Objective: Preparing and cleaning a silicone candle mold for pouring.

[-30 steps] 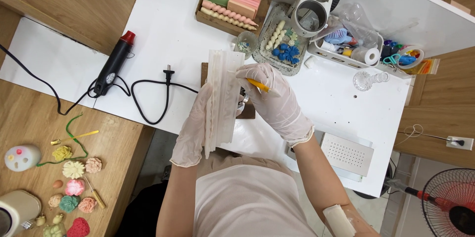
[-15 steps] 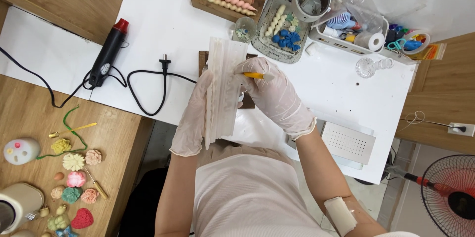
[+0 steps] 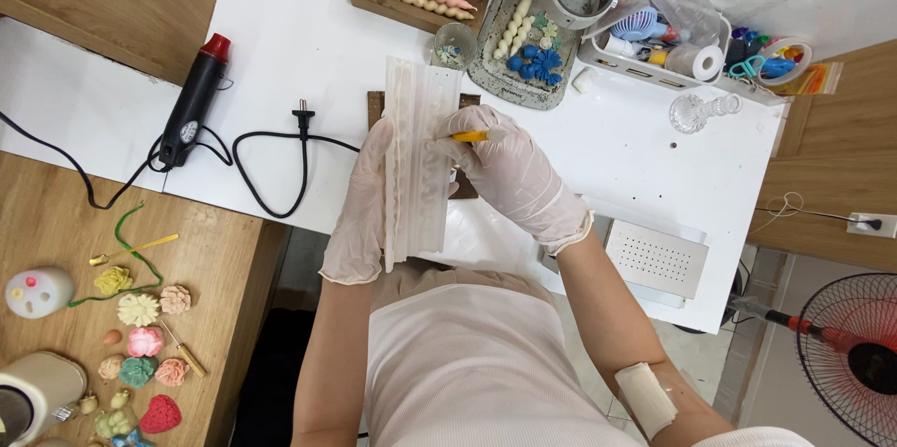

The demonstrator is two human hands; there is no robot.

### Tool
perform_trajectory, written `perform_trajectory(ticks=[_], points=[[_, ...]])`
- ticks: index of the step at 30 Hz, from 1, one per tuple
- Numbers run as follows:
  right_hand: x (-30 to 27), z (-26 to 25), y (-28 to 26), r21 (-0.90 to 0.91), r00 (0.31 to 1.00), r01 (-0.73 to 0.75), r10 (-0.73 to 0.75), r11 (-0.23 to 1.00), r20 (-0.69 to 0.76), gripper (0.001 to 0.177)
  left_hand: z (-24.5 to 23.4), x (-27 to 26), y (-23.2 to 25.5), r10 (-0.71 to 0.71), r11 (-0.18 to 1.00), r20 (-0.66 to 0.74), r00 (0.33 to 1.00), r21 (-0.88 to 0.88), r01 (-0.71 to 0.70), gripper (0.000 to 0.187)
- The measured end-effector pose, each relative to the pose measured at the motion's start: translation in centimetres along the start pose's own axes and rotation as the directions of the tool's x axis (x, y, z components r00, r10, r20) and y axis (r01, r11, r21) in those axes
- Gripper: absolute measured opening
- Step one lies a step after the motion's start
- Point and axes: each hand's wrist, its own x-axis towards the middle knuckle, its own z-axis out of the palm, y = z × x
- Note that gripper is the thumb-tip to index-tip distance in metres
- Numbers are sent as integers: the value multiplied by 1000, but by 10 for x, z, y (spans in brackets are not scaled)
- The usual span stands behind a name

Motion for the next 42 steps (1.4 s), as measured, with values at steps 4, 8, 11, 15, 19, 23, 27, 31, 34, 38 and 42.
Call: perform_trajectory(ticks=[4,8,11,15,19,23,27,31,34,38,42], points=[[-1,3,4,33,1000,-31,31,999,4,12,-1,6,-1,32,999,41,999,14,-32,64],[0,5,8,19,999,-37,37,999,20,11,1,10,3,36,995,3,999,95,-36,64],[0,8,10,40,995,-93,91,995,49,12,-9,18,1,35,995,10,999,91,-36,64],[0,13,16,59,996,-81,79,995,41,12,-4,19,3,38,990,-19,999,135,-35,66],[1,15,19,73,986,-158,152,985,72,11,-13,28,1,22,990,-12,1000,136,-20,68],[2,17,20,88,981,-182,175,979,80,11,-13,30,2,68,964,-32,997,259,-58,66],[3,16,16,137,973,-215,201,967,112,11,-9,31,5,78,949,-52,996,310,-59,67],[-3,23,28,105,988,-145,137,984,77,11,-5,33,6,66,942,-85,994,335,-34,66],[-4,23,28,85,983,-168,160,982,92,12,-5,33,7,49,949,-74,996,315,-23,66],[-5,24,29,138,968,-229,211,964,137,13,-4,35,10,19,945,-100,995,327,15,63],[-9,29,34,168,971,-219,197,961,139,13,6,29,14,5,963,-89,996,269,19,59]])
